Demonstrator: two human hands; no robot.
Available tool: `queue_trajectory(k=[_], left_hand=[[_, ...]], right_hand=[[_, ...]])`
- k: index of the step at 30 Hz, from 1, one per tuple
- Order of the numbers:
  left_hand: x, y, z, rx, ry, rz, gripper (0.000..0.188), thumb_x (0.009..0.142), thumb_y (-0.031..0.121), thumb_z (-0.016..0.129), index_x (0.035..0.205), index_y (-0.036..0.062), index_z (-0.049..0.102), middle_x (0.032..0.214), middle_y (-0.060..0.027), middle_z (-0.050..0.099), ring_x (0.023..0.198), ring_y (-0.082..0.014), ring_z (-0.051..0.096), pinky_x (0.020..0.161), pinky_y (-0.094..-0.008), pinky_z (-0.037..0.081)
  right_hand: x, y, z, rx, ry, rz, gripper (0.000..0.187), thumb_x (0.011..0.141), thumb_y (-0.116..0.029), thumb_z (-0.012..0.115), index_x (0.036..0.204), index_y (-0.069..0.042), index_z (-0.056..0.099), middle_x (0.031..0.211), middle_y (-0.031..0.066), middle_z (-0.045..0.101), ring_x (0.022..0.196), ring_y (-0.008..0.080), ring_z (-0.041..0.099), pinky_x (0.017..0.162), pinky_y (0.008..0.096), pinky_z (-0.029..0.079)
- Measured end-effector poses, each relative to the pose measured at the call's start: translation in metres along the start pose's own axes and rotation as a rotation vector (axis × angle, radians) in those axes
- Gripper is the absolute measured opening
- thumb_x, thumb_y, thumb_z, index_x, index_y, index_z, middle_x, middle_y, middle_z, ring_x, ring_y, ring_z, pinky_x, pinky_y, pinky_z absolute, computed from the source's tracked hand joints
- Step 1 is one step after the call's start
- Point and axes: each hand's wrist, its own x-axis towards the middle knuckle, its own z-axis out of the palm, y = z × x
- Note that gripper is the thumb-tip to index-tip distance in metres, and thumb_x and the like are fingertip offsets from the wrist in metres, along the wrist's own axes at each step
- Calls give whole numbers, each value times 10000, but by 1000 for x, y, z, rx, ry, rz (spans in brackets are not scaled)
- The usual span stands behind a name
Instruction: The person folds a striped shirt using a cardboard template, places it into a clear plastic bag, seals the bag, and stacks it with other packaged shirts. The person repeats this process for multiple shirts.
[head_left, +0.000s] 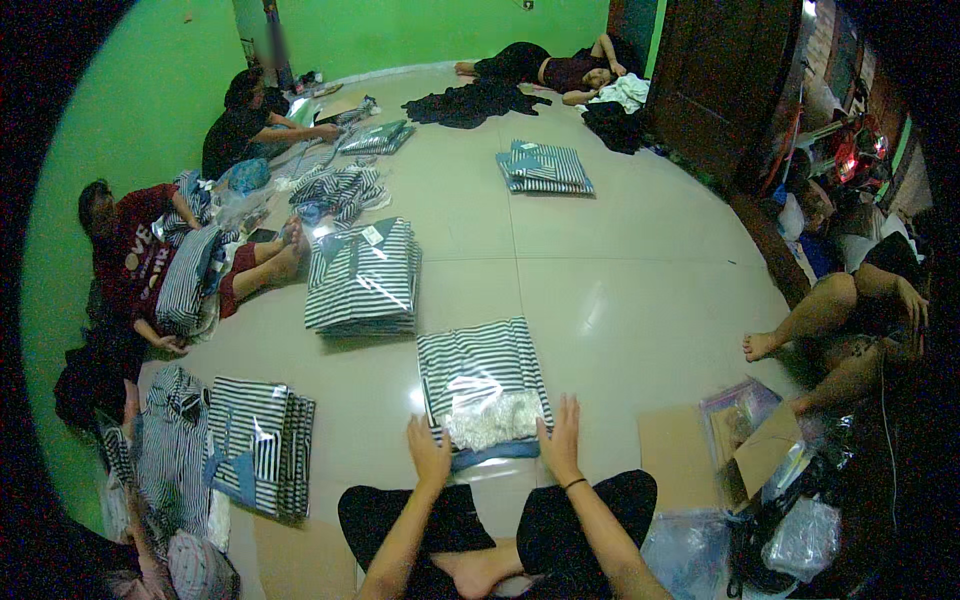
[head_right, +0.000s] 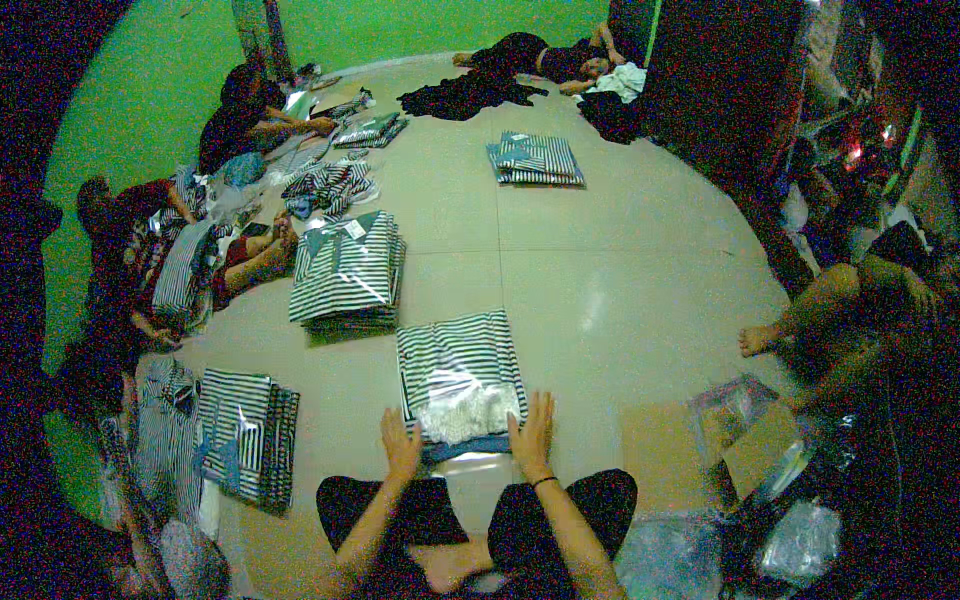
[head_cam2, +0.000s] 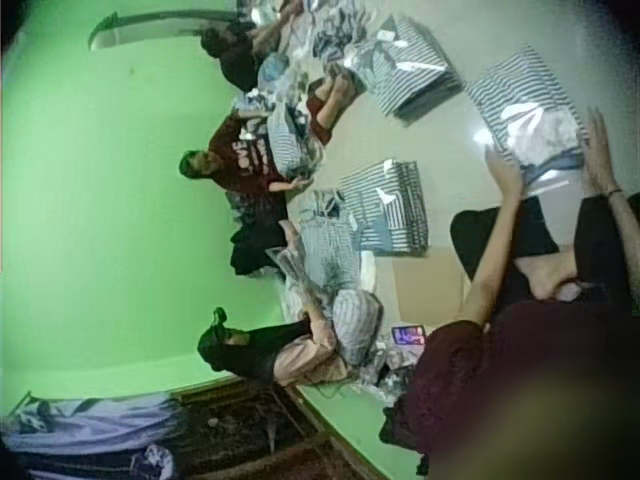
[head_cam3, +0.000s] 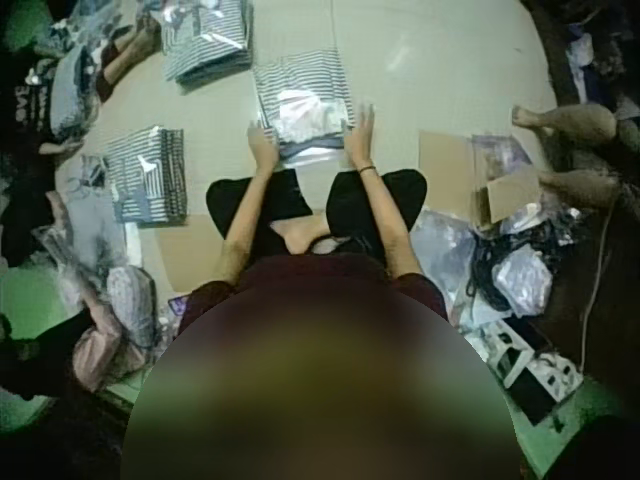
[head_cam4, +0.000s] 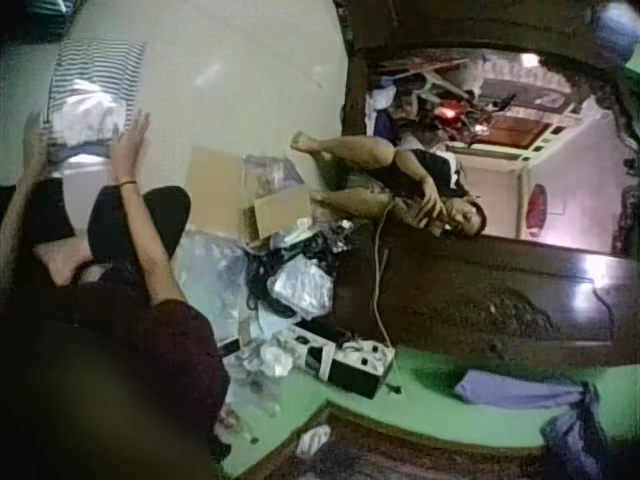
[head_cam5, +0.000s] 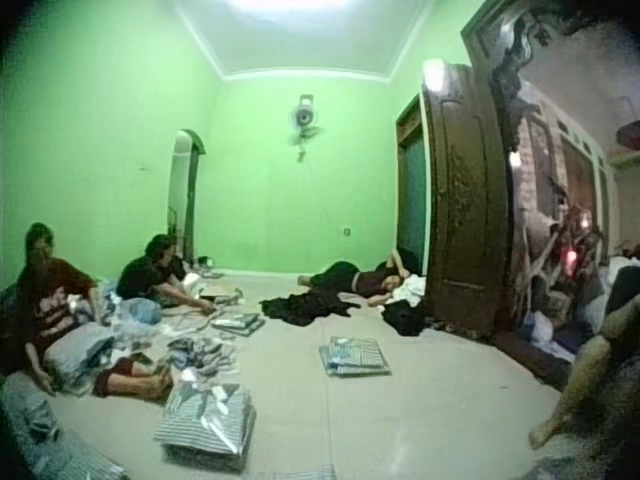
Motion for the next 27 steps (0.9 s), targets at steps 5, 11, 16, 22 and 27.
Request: queue_trajectory(k=[5,11,16,22,27], left_hand=[[-15,16,4,203,-458,174,589,763,361,484,1266,132,280,1302,-185,227,1173,-355,242,918,-501,213],[51,25,-7,-37,-474,-117,453,764,249,485,1163,57,393,1235,-168,339,1152,-333,279,935,-449,183],[143,37,59,-45,-24,61,484,781,296,462,1214,104,362,1290,-164,258,1193,-363,188,951,-490,139],[146,6,98,284,-391,-91,553,748,478,455,1251,301,308,1349,-144,118,1215,-414,56,905,-616,46],[144,-7,76,48,-271,121,587,728,423,519,1222,151,356,1291,-183,203,1181,-385,157,943,-518,101]], right_hand=[[0,-16,12,-165,-472,-38,632,778,-329,479,1275,-44,212,1328,172,170,1216,325,180,975,444,161],[59,-30,21,-135,-302,-31,589,788,-325,466,1273,-74,245,1332,156,174,1217,323,182,976,468,138],[166,-35,83,-145,-135,-277,584,796,-349,437,1277,-83,240,1332,158,176,1230,305,161,987,453,119],[160,7,131,-205,-363,-61,692,780,-463,412,1288,-51,186,1336,165,158,1240,296,140,993,445,99],[168,22,103,132,-356,-99,589,797,-295,457,1271,-38,219,1327,171,176,1231,311,152,1000,400,128]])
